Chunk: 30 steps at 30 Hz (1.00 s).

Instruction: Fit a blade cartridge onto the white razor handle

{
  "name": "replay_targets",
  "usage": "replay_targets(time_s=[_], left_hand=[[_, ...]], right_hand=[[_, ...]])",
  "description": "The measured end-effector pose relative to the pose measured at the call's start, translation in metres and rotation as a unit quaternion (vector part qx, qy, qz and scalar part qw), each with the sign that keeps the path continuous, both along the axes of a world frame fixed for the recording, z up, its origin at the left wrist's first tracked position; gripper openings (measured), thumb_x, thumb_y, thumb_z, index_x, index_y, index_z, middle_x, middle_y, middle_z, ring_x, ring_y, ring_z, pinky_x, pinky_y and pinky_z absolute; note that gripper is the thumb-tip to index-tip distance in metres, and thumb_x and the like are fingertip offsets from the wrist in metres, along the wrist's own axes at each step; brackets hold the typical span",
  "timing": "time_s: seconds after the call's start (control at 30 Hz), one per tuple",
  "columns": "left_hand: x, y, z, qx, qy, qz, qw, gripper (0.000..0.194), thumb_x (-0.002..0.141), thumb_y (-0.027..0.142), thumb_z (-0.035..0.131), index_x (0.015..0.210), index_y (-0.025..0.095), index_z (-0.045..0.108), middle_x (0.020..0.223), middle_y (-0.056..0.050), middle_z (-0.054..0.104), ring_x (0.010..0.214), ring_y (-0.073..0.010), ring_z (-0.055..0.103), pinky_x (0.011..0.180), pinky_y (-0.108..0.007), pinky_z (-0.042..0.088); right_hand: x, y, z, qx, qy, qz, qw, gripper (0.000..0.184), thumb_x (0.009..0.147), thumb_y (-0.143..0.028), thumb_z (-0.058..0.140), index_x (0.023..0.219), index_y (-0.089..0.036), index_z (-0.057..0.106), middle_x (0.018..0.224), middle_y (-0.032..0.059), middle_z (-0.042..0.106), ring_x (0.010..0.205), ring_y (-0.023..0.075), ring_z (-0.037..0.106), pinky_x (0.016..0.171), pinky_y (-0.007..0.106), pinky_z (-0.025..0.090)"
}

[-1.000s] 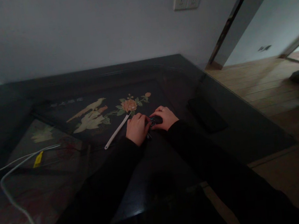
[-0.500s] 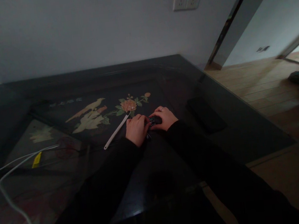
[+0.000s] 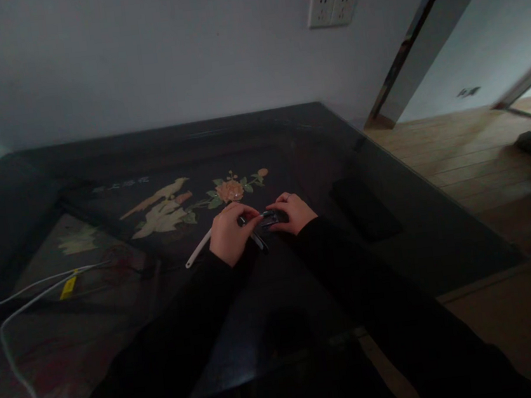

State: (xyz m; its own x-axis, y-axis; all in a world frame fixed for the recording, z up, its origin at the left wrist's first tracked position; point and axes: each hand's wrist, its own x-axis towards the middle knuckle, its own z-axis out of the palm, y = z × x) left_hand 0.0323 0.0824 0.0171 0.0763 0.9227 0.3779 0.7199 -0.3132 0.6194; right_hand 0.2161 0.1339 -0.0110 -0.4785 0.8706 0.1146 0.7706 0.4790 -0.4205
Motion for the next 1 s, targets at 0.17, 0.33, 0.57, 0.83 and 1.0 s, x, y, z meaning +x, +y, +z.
replay_targets(time_s=[0.17,0.33,0.57,0.83,1.0], left_hand=[[-0.027,-0.028,-0.006,-0.074,-0.086,-0.022,0.993,0.011,0.074,0.028,0.069,0.072,0.017,0.066,0.077,-0.003,0.069,0.074,-0.0169,0.062,0.072,-0.029,0.047],[-0.043,-0.042,-0.007,-0.169,-0.169,-0.017,0.971,0.017,0.071,0.033,0.069,0.073,0.016,0.068,0.074,-0.004,0.069,0.068,-0.0166,0.060,0.066,-0.030,0.047],[-0.042,-0.043,-0.003,-0.215,-0.251,-0.050,0.942,0.019,0.068,0.034,0.070,0.071,0.016,0.065,0.070,-0.002,0.066,0.063,-0.0138,0.058,0.061,-0.026,0.046],[-0.041,-0.045,-0.005,-0.304,-0.340,-0.051,0.889,0.026,0.063,0.036,0.075,0.072,0.015,0.064,0.063,0.000,0.066,0.054,-0.0109,0.057,0.051,-0.022,0.042],[-0.039,-0.045,-0.005,-0.306,-0.355,-0.044,0.882,0.025,0.059,0.035,0.077,0.067,0.016,0.063,0.064,0.000,0.068,0.057,-0.0124,0.060,0.054,-0.023,0.045]], right_hand=[[-0.004,-0.010,0.012,0.022,0.008,-0.003,1.000,0.065,0.067,-0.046,0.078,0.123,-0.018,0.062,0.113,0.0130,0.057,0.106,0.0303,0.051,0.090,0.044,0.045],[-0.016,-0.034,0.025,0.138,0.131,0.085,0.978,0.033,0.081,-0.038,0.067,0.109,-0.022,0.067,0.100,0.0077,0.061,0.096,0.0237,0.054,0.087,0.040,0.047],[-0.032,-0.057,0.024,0.206,0.149,0.195,0.947,0.024,0.087,-0.032,0.060,0.105,-0.020,0.069,0.094,0.0088,0.063,0.090,0.0222,0.055,0.079,0.038,0.049],[-0.033,-0.057,0.021,0.243,0.143,0.197,0.939,0.020,0.088,-0.030,0.058,0.098,-0.020,0.072,0.086,0.0071,0.066,0.083,0.0195,0.058,0.075,0.034,0.050],[-0.033,-0.059,0.023,0.228,0.133,0.198,0.944,0.020,0.089,-0.032,0.057,0.096,-0.022,0.072,0.084,0.0056,0.067,0.081,0.0187,0.059,0.073,0.034,0.049]])
